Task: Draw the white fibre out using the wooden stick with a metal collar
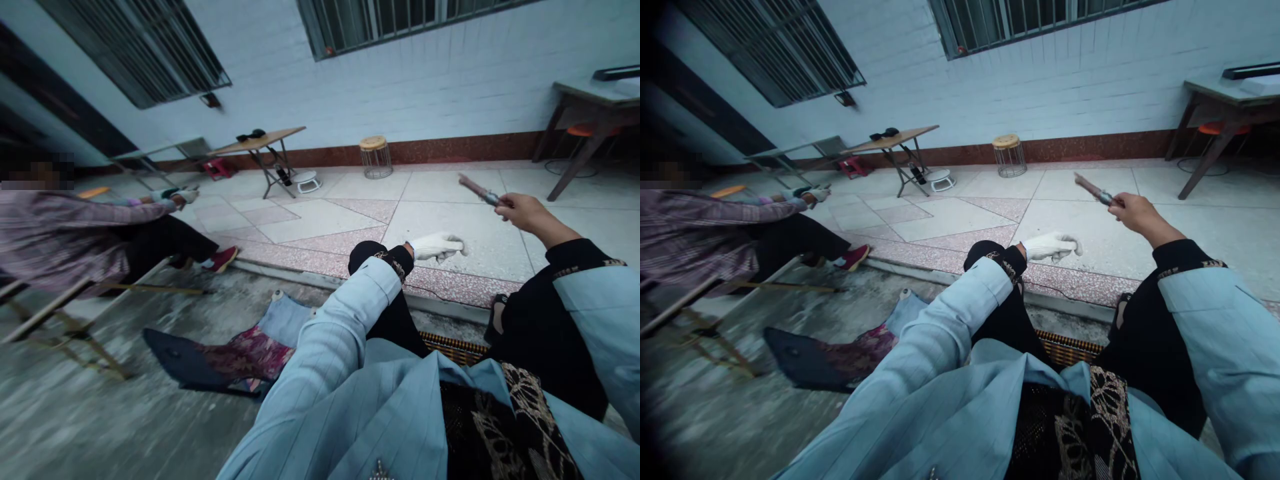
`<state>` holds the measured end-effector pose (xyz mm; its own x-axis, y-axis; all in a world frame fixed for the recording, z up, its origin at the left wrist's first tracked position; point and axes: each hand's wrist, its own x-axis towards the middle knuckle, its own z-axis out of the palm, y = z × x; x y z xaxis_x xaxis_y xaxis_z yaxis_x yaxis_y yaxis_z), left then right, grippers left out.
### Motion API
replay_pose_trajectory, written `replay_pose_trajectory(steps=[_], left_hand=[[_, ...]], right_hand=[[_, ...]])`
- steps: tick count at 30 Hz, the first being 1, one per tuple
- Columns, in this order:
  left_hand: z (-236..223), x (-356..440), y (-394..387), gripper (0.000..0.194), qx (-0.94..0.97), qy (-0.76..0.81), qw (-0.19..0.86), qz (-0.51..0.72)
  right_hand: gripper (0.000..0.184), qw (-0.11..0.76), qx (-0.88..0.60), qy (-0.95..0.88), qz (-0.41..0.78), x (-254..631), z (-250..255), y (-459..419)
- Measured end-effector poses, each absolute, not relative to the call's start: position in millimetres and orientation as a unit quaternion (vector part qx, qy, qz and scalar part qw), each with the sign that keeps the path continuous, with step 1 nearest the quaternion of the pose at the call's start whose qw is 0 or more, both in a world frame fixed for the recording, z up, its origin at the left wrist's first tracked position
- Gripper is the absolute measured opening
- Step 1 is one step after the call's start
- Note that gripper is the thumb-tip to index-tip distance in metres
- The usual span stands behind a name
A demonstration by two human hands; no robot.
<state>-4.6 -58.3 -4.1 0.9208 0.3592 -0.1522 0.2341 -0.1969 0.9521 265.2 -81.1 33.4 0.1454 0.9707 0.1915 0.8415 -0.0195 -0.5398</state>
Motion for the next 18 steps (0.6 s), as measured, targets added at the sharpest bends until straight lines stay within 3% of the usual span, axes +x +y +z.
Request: replay_pose_trajectory(steps=[3, 6, 8, 10, 13, 15, 18], left_hand=[[-1, -9, -52, 0.036, 0.78, 0.197, 0.589, 0.07], [0, -12, -41, 0.032, 0.801, 0.236, 0.537, 0.123], [2, -13, -36, 0.029, 0.806, 0.268, 0.504, 0.156], [5, -13, -33, 0.027, 0.803, 0.292, 0.487, 0.181], [8, -12, -33, 0.026, 0.795, 0.317, 0.479, 0.193], [7, -10, -35, 0.026, 0.789, 0.328, 0.484, 0.188], [3, -8, -40, 0.027, 0.779, 0.317, 0.515, 0.165]], right_hand=[[0.021, 0.064, -0.722, -0.688, 0.027, 271, 20, -79], [0.014, -0.083, -0.64, -0.741, 0.188, 266, 13, -88], [0.017, -0.113, -0.552, -0.75, 0.346, 259, 14, -96], [0.026, -0.097, -0.464, -0.754, 0.454, 253, 22, -104], [0.034, -0.018, -0.398, -0.763, 0.509, 247, 42, -114], [0.034, 0.07, -0.397, -0.759, 0.512, 246, 53, -117], [0.032, 0.274, -0.431, -0.712, 0.482, 245, 59, -113]])
